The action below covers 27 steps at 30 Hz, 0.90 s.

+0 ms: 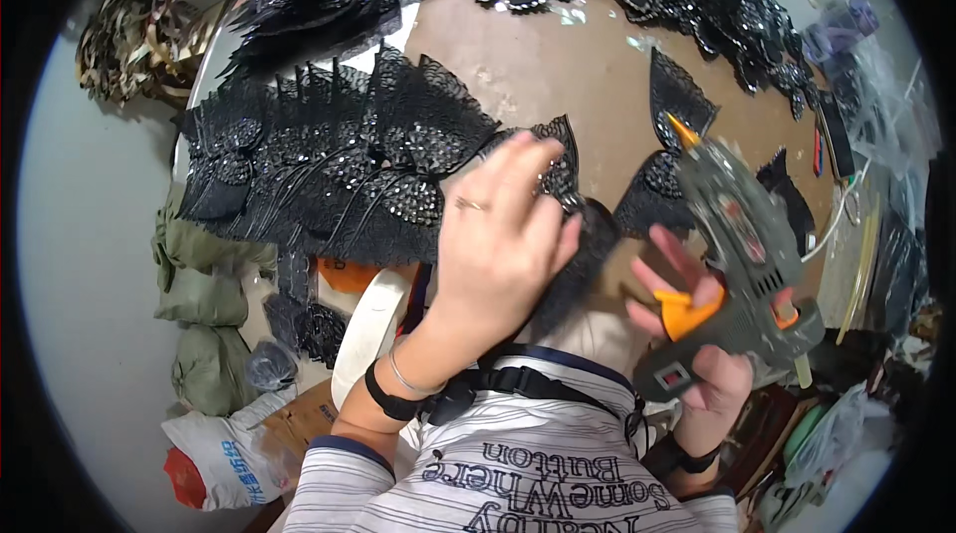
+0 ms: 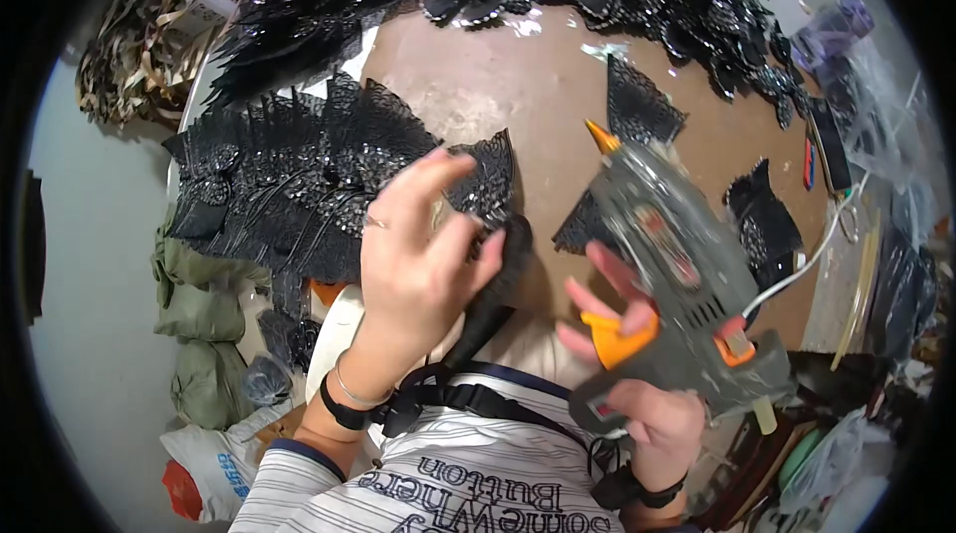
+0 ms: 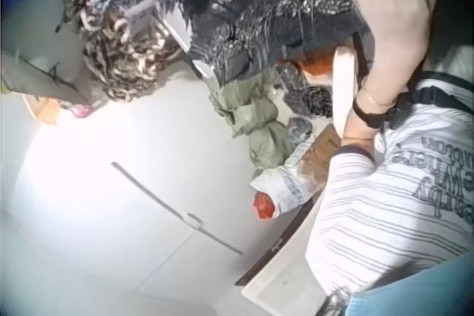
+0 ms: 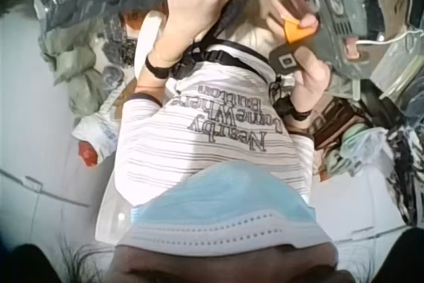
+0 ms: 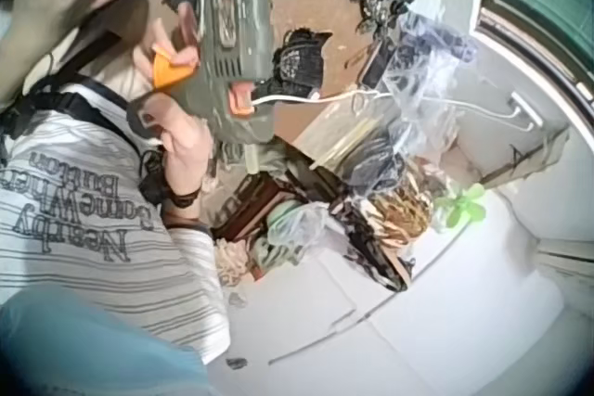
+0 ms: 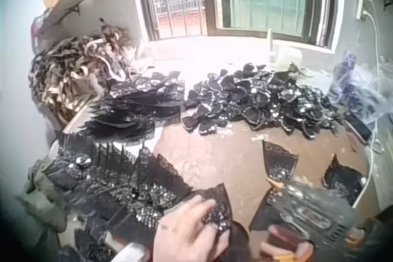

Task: The person assembles black lace bows by folding pieces of sequined lace and securing them with a hot glue gun. They repeatedly pick up lace pieces, fold them into bow shapes, apply glue to the center, and press the layers together before placing the finished items on the table.

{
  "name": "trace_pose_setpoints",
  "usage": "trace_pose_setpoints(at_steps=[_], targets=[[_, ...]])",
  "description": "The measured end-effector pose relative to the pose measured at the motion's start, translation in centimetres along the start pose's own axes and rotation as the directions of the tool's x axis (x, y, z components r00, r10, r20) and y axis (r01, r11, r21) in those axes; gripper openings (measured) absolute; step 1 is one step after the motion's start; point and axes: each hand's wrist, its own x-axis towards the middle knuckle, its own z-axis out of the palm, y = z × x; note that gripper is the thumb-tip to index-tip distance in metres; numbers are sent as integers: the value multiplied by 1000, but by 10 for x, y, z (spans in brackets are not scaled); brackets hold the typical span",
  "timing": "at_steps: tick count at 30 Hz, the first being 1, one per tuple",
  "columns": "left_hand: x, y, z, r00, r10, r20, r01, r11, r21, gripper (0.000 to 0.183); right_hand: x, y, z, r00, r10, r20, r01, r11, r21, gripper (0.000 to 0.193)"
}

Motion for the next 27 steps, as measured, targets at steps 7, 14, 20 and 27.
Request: trace_pose_setpoints(at_steps=[7,14,20,27], targets=[[-13,42,-1,993,-82,79,104,941,-323,18,8,12,2,974,-218,-54,186,916,-356,51],[-26,44,2,708,-340,618,593,-189,-783,21,-8,7,-2,991,-129,-43,128,992,-18,46],[-11,23,14,907,122,403,415,-93,-905,19,-13,7,-17,986,-157,63,154,987,47,50],[-14,34,1,711,256,655,699,-158,-698,42,-9,-17,-31,955,-232,185,226,973,54,45]])
